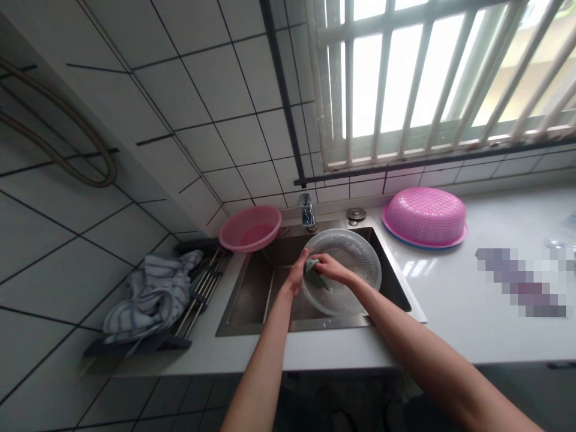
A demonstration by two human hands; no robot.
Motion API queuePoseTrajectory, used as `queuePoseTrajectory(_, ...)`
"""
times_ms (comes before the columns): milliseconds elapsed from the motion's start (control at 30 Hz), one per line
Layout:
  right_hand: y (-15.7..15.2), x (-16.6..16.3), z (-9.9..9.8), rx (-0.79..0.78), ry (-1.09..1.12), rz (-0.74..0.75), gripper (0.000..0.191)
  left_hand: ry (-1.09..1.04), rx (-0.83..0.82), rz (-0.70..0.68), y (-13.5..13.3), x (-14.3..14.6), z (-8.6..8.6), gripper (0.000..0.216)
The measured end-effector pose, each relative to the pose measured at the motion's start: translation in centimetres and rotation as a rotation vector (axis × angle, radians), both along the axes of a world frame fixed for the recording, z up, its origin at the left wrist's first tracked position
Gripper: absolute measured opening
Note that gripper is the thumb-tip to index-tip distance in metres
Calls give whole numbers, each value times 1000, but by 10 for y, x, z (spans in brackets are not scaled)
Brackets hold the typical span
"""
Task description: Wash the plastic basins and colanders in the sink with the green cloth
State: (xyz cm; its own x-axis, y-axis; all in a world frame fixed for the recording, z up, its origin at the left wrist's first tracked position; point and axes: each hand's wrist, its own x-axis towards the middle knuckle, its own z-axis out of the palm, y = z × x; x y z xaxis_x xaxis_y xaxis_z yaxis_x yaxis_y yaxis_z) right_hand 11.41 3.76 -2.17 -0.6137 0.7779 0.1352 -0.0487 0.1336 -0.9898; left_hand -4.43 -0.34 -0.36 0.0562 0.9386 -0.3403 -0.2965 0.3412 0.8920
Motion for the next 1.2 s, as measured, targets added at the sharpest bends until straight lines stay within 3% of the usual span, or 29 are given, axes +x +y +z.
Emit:
queuePoseTrajectory(100,12,9,4,-9,150,-368,20,-107,57,-86,-1,9,1,64)
queuePoseTrajectory(167,14,13,3,-13,171,-407,20,-136,79,-116,-1,11,0,61)
queuePoseTrajectory(200,13,13,2,-20,148,-334,20,-126,76,-111,-1,10,0,62)
queuePoseTrajectory(333,-1,2,-8,-83,-67,181,16,-23,-7,-24,0,0,-5,69)
queuePoseTrajectory(400,-2,-1,-9,-59,-108,221,17,-15,2,2,1,-3,-6,67)
queuePoseTrajectory(433,-1,-1,-8,-28,-85,145,17,-29,24,2,1,-2,-6,65)
queuePoseTrajectory(567,12,10,2,70,115,-394,17,-118,91,-61,0,7,-4,59)
queuePoseTrajectory(600,13,12,4,73,140,-453,17,-131,86,-82,0,9,-4,60)
queuePoseTrajectory(667,10,12,6,50,132,-366,17,-128,52,-88,0,9,-4,63)
queuePoseTrajectory(767,-2,5,4,-19,5,59,16,-56,-16,-14,1,2,-6,67)
queuePoseTrajectory(833,-5,1,1,-39,-51,203,17,-8,-21,30,1,-2,-6,68)
queuePoseTrajectory(900,-1,2,0,-30,-8,91,19,-9,7,23,1,0,-6,65)
queuePoseTrajectory(1000,12,11,2,-16,149,-315,22,-82,54,-45,0,8,-4,60)
queuePoseTrajectory(1067,16,16,5,-30,201,-431,23,-126,61,-93,-1,13,-3,60)
queuePoseTrajectory(1133,11,17,8,-55,162,-297,21,-136,30,-115,-2,12,-3,63)
queuePoseTrajectory(1200,1,13,8,-63,51,-10,16,-110,-10,-91,-2,6,-4,63)
